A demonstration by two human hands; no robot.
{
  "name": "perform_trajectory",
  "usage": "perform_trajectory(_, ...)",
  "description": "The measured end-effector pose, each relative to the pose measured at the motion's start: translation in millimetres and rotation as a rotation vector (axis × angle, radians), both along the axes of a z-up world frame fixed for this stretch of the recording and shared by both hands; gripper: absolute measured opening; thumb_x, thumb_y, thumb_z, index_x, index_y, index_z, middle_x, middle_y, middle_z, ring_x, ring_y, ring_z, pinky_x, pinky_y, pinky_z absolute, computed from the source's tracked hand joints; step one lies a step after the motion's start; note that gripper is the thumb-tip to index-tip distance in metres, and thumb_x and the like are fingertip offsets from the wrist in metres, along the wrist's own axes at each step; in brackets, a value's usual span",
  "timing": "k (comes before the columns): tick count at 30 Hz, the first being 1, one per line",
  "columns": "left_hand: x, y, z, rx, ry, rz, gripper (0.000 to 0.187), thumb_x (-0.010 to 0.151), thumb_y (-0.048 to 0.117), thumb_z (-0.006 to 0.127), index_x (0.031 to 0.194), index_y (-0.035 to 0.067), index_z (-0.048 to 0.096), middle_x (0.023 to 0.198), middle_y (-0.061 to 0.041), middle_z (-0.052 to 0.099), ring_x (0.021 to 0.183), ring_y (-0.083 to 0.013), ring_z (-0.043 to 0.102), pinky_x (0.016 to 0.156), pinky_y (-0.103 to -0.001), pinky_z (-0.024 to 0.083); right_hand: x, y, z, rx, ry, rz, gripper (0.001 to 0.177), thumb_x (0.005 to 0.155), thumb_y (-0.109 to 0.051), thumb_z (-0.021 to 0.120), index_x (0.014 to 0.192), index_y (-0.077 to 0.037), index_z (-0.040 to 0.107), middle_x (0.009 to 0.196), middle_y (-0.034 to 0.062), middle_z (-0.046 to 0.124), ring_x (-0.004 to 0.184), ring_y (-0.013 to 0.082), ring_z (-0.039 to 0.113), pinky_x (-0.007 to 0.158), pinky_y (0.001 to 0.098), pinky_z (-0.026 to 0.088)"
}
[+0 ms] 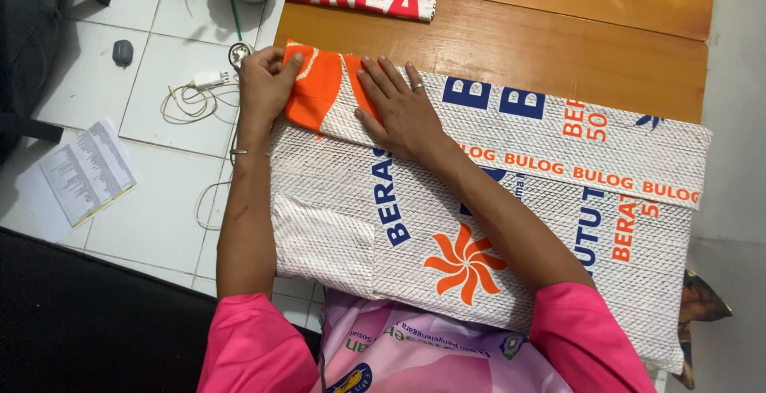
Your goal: Folding a large plastic fertilizer or rice bag on a wooden table.
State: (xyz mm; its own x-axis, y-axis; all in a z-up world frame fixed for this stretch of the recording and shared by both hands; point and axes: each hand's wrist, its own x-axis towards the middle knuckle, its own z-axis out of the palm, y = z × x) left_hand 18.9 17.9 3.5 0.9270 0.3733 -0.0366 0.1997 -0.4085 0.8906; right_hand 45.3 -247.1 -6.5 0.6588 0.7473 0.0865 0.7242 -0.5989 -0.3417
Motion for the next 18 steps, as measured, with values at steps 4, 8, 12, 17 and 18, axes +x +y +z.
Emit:
perform_trajectory(4, -6, -11, 7, 0.874, -0.163, 0.157, 0.016, 0.098, 0.016, 0.072, 0.107, 0.002, 0.072, 0.094, -0.013, 0.074, 0.091, -0.0308, 0.068, 0.076, -0.043, 0.053, 1, 0, -2, 0.014, -0.008, -0.002, 0.069, 0.107, -0.049, 0.04, 0.159, -0.005, 0.036, 0.169, 0.0124, 0.028, 0.157, 0.0295, 0.022, 0.126, 0.0547, 0.011)
perform_trajectory(8, -4, -42, 14, 0.688, -0.269, -0.087, 0.017, 0.104, 0.008, 0.063, 0.118, 0.002, 0.069, 0.117, -0.017, 0.071, 0.11, -0.0343, 0.065, 0.098, -0.047, 0.051, 0, 1, 1, 0.019, -0.004, -0.005, 0.069, 0.106, -0.049, 0.041, 0.159, -0.005, 0.036, 0.169, 0.0123, 0.028, 0.157, 0.0299, 0.022, 0.126, 0.0548, 0.011)
perform_trajectory(12, -3, -69, -5, 0.633, -0.21, -0.469, 0.046, 0.108, 0.024, 0.05, 0.145, -0.003, 0.051, 0.149, -0.022, 0.052, 0.143, -0.0362, 0.046, 0.12, -0.048, 0.032, 0, 0, 0, 0.0, -0.002, -0.008, 0.071, 0.105, -0.049, 0.042, 0.16, -0.005, 0.034, 0.168, 0.0126, 0.028, 0.156, 0.0302, 0.022, 0.125, 0.0552, 0.011)
perform_trajectory(17, -1, -46, 1, 0.795, 0.087, -0.465, 0.075, 0.109, 0.049, 0.038, 0.162, -0.002, 0.025, 0.171, -0.021, 0.022, 0.16, -0.0298, 0.014, 0.13, -0.048, 0.006, -2, -6, 2, 0.01, -0.004, -0.013, 0.071, 0.106, -0.05, 0.041, 0.16, -0.005, 0.032, 0.169, 0.0119, 0.027, 0.157, 0.0298, 0.021, 0.126, 0.0537, 0.011)
perform_trajectory(18, -1, -41, 0, 0.812, 0.119, -0.403, 0.079, 0.107, 0.052, 0.04, 0.161, -0.004, 0.025, 0.17, -0.022, 0.022, 0.159, -0.0308, 0.014, 0.129, -0.049, 0.006, -2, -9, 4, 0.01, 0.003, -0.017, 0.07, 0.107, -0.05, 0.04, 0.161, -0.006, 0.032, 0.17, 0.0117, 0.027, 0.158, 0.0294, 0.021, 0.127, 0.0528, 0.011)
